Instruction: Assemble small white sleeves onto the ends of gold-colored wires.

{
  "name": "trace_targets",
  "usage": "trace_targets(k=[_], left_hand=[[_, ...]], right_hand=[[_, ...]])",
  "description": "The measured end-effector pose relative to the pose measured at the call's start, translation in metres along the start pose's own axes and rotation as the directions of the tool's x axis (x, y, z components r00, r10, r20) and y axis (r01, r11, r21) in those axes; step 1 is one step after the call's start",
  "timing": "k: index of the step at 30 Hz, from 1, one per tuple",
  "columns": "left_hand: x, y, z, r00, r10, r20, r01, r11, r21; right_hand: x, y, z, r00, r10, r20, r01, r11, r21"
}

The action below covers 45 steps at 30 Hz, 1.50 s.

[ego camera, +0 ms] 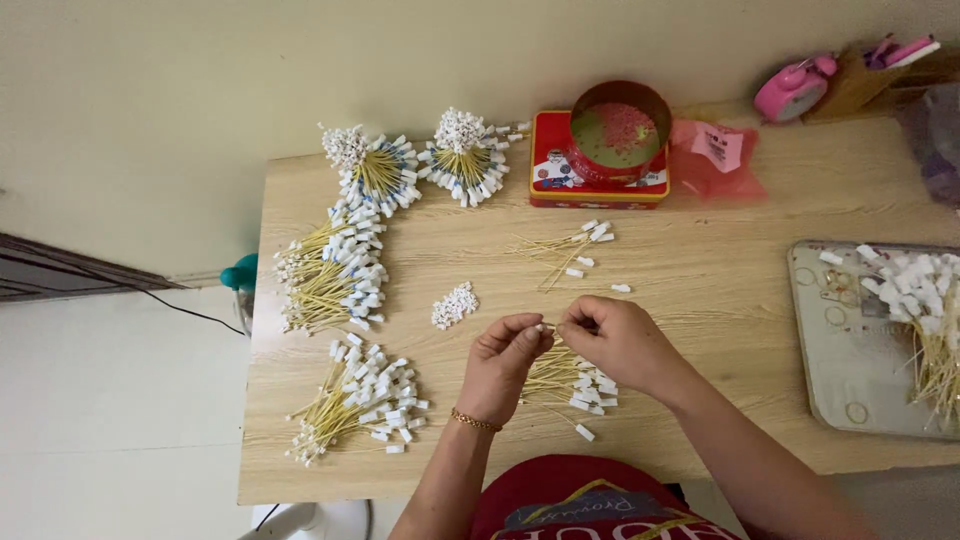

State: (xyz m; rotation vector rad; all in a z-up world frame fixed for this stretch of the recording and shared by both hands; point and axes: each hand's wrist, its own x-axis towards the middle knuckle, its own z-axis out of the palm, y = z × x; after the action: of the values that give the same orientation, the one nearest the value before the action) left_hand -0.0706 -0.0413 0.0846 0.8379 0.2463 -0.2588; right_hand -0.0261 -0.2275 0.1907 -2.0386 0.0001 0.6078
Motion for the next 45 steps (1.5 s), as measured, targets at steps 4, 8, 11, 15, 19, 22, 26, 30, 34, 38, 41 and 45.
trace_targets(k=[4,8,11,15,19,22,26,30,34,38,41,45], left_hand=[[-0.003,-0.003,-0.001,1.0,0.002,0.023,0.0,0.997,-0.071],[-0.004,-0.006,-0.001,0.999,0.009,0.036,-0.007,0.998,-0.064],[-0.006,-0.003,0.001,0.999,0.014,0.046,-0.013,0.999,-0.037],[-0.006,-0.004,0.0,0.997,0.046,0.054,-0.051,0.994,0.093],[-0.009,0.005,0.006,0.998,0.052,0.044,-0.059,0.981,0.186],[-0.01,0.008,0.009,0.997,0.07,0.029,-0.075,0.962,0.261],[-0.007,0.003,0.007,0.999,0.045,0.013,-0.046,0.951,0.305],[-0.003,-0.006,0.001,0.998,0.07,0.002,-0.067,0.938,0.341],[0.006,-0.024,-0.03,0.998,0.028,-0.054,-0.005,0.926,0.377],[0.016,-0.049,-0.078,0.985,0.012,-0.175,0.114,0.715,0.689],[0.015,-0.043,-0.08,0.973,0.081,-0.216,0.15,0.488,0.86],[0.017,-0.027,-0.069,0.95,0.191,-0.249,0.163,0.379,0.911]], right_hand=[[-0.007,-0.001,0.0,0.998,-0.064,-0.029,0.062,0.996,-0.07],[-0.011,-0.005,-0.001,0.999,-0.03,-0.027,0.029,0.999,-0.018],[-0.012,-0.005,-0.001,0.999,-0.026,-0.027,0.025,0.999,-0.04],[-0.012,-0.003,0.0,0.998,-0.057,-0.04,0.052,0.991,-0.127],[-0.014,-0.007,-0.001,0.997,-0.05,-0.057,0.043,0.992,-0.118],[-0.013,-0.006,-0.001,0.995,-0.085,-0.049,0.077,0.986,-0.149],[-0.006,0.001,0.001,0.99,-0.14,-0.034,0.132,0.977,-0.17],[-0.002,0.002,0.004,0.995,-0.099,-0.015,0.097,0.987,-0.125],[0.027,0.048,0.031,0.996,-0.085,0.0,0.084,0.981,-0.172],[0.07,0.117,0.045,1.0,0.008,0.005,-0.007,0.981,-0.192],[0.098,0.17,0.024,0.976,-0.054,-0.21,-0.035,0.917,-0.396],[0.117,0.199,-0.006,0.925,-0.176,-0.338,-0.105,0.735,-0.67]])
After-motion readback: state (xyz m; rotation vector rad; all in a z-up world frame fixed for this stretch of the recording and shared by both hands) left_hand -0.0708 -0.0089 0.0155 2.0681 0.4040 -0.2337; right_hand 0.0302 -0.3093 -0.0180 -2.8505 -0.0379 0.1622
